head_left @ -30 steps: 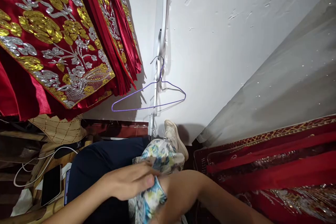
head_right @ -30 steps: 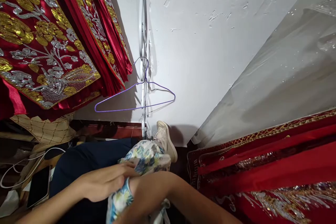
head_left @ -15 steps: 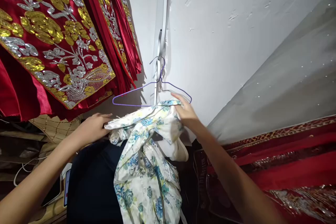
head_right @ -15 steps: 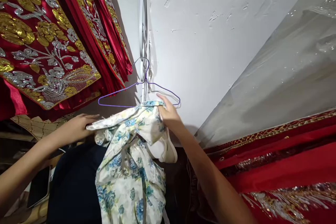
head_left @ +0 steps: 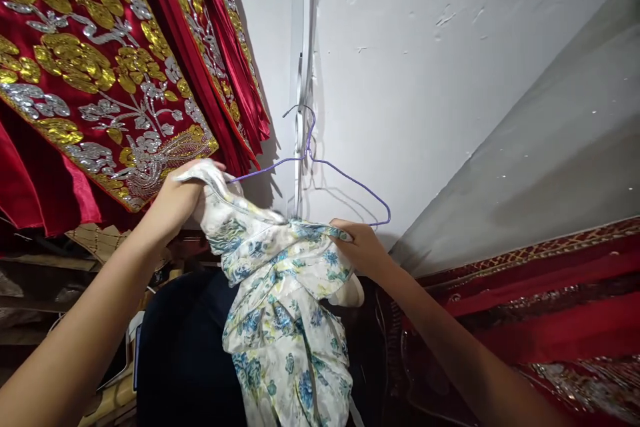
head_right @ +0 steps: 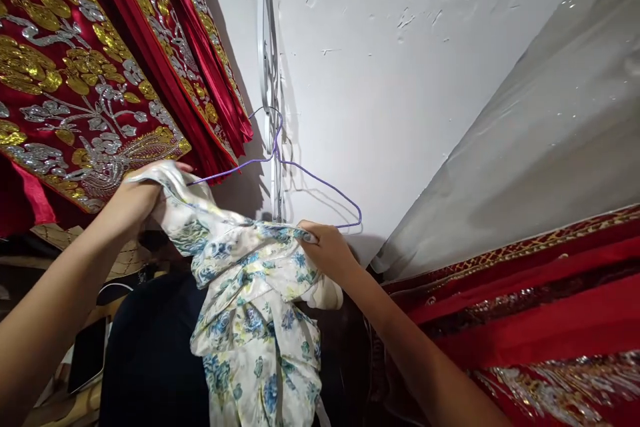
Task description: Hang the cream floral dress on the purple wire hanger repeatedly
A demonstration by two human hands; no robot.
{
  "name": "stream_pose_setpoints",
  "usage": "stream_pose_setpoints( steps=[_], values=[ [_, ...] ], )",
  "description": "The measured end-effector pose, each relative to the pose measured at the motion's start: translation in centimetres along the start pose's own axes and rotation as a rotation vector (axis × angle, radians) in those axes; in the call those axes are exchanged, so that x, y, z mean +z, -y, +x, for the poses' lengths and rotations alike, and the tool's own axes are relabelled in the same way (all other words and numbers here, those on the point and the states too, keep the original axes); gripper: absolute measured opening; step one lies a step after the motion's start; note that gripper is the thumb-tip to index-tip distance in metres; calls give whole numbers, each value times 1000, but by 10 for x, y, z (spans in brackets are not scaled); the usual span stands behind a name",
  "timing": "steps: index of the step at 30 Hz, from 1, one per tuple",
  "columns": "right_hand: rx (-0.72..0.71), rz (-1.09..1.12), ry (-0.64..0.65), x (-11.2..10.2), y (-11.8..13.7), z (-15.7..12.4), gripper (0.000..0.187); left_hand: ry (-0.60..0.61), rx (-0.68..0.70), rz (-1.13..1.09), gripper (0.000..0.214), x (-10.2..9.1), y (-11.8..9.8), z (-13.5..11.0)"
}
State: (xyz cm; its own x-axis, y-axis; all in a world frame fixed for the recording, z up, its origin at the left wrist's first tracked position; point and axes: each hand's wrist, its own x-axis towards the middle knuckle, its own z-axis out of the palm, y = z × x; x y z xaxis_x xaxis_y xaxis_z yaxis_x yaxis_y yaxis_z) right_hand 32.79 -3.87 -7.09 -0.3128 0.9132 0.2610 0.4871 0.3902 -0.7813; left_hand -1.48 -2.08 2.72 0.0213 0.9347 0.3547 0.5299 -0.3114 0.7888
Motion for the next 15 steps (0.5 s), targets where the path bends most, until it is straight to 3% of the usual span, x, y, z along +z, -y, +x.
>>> stream_pose_setpoints(
  steps=[2,4,6,8,12,14,15],
  values=[
    [40,-16,31,2,10,-10,14,0,84,226,42,10,-21,9],
    [60,-35,64,2,18,-21,28,-46,121,507,54,19,-32,12],
    [56,-75,61,-3,21,-33,43,-74,145,640,46,27,-32,13],
    [59,-133,-75,-17,20,-42,41,-42,200,585,29,33,-24,12],
    [98,-117,-480,-68,6,-38,40,22,199,290,31,38,-13,11],
    [113,-80,-523,-96,-2,-24,46,-3,100,149,34,41,-19,9],
    [132,-45,-466,-108,-5,-16,46,-33,39,76,35,44,-23,8]
  ],
)
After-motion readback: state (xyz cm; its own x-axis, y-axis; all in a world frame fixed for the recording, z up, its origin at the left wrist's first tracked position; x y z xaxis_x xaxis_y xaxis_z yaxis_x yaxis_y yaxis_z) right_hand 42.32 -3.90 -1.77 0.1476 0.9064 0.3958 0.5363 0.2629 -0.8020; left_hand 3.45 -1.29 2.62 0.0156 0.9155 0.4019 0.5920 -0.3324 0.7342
